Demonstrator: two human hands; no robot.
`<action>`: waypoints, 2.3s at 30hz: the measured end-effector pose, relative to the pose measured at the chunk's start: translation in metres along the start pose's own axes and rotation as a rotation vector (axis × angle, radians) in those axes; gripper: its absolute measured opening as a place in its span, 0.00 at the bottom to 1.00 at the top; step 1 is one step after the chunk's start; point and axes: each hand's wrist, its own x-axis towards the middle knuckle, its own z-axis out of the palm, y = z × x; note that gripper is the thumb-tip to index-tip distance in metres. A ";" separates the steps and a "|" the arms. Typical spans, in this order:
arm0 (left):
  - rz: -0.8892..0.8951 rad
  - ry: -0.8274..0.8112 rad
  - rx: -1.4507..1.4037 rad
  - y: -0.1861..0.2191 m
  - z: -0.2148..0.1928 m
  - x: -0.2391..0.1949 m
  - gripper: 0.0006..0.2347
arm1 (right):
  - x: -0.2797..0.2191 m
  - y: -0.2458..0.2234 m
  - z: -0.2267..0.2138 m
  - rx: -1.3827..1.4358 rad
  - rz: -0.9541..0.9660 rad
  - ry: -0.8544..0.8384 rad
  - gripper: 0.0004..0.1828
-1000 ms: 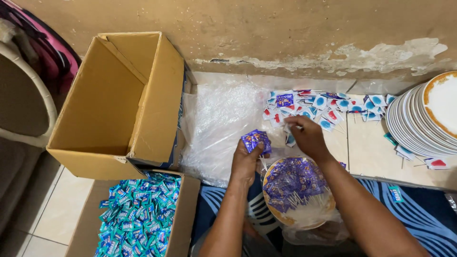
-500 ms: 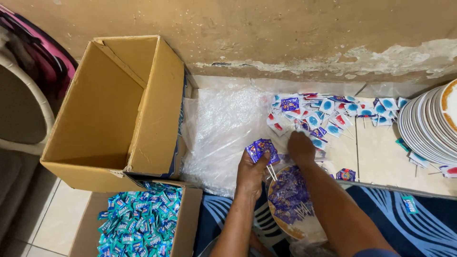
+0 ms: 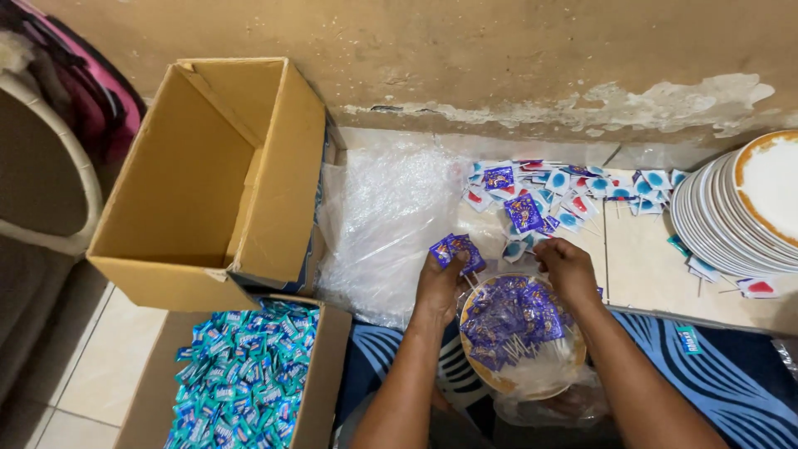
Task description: The person sits on the floor and repeatedly picks up small blue-wrapped candies from a pile on the floor, then places them into a clear plastic bag held over a decorative plate. The person continues this process throughout the clip, filling the bag with candies.
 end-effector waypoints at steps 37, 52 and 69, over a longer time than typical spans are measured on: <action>-0.053 0.082 -0.309 0.007 -0.010 0.017 0.07 | 0.092 0.033 0.101 -1.255 -0.570 -0.165 0.11; -0.046 0.036 -0.193 0.005 -0.001 0.003 0.14 | -0.089 -0.087 0.012 -0.111 -0.132 -0.158 0.11; 0.187 0.212 -0.188 -0.004 -0.007 0.014 0.12 | 0.019 -0.044 0.040 -0.484 -0.546 -0.205 0.13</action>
